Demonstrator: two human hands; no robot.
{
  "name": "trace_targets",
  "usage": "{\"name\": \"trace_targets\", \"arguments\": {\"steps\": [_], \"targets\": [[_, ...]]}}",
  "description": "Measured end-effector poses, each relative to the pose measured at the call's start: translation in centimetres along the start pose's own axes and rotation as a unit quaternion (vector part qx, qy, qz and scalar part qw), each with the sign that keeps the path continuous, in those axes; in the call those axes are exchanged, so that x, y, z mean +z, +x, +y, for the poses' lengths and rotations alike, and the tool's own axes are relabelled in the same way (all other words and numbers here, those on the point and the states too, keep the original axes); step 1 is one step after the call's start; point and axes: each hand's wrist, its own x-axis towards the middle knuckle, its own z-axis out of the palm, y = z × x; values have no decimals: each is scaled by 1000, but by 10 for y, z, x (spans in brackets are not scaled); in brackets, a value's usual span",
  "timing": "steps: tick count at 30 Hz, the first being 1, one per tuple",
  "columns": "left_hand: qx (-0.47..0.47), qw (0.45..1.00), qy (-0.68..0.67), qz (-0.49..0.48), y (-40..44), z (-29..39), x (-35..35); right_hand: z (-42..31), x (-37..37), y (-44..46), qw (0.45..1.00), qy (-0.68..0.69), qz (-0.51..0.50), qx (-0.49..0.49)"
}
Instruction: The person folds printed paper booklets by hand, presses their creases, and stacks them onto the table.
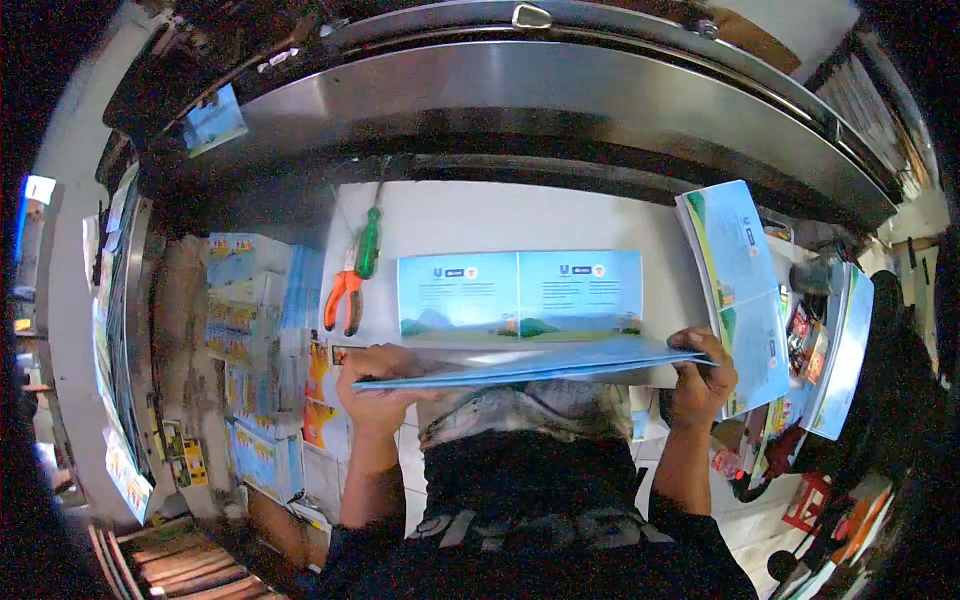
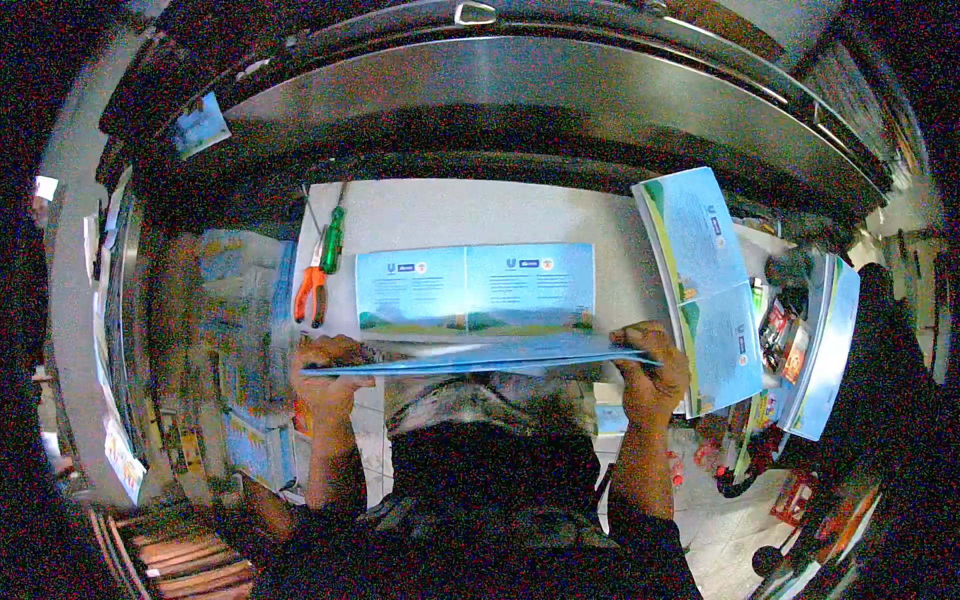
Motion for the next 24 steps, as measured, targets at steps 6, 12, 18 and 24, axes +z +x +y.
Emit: {"name": "trace_targets", "arguments": {"steps": [6, 12, 18, 24], "targets": [[-28, 999, 38, 5, 2, 5, -9, -9, 7, 1, 984, 102, 102, 107], [-101, 994, 5, 47, -1, 9, -11, -18, 2, -2, 975, 152, 101, 130], [-85, 976, 28, 198, 4, 1, -48, -26, -7, 5, 977, 44, 107, 182], [7, 907, 19, 421, 7, 43, -122, -41, -3, 29, 949, -21, 161, 268]]}}
